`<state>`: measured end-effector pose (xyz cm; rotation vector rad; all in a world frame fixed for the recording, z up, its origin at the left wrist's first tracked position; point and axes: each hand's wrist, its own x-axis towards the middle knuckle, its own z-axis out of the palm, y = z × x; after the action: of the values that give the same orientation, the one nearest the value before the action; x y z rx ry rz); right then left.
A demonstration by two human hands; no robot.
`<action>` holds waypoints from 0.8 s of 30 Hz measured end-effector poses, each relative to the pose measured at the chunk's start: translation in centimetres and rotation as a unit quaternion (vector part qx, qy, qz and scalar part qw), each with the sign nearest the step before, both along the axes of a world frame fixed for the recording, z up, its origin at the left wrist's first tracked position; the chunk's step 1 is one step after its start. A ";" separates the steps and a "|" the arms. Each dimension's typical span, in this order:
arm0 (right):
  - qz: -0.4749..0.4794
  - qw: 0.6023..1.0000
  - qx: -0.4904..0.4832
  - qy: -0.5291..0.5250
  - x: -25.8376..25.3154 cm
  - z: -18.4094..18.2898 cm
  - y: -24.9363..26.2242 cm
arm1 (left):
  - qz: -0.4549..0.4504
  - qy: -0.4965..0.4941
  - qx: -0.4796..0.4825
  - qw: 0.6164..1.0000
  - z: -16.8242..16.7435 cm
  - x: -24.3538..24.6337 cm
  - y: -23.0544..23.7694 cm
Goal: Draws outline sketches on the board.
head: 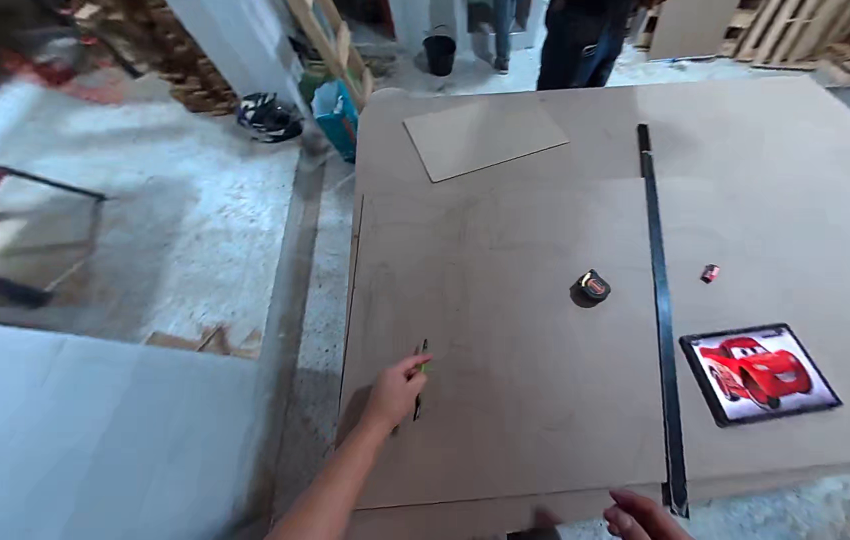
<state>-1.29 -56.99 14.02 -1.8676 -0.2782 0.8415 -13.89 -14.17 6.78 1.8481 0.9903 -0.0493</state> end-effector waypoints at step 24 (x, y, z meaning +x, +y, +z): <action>-0.003 0.952 0.217 -0.216 17.7 -14.8 36.2 | -0.066 -0.298 -0.104 0.946 -5.8 9.4 5.0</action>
<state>16.42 -20.84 -0.76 -1.6105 -0.6733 0.3178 -4.54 -9.15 1.00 1.5855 0.4189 0.2995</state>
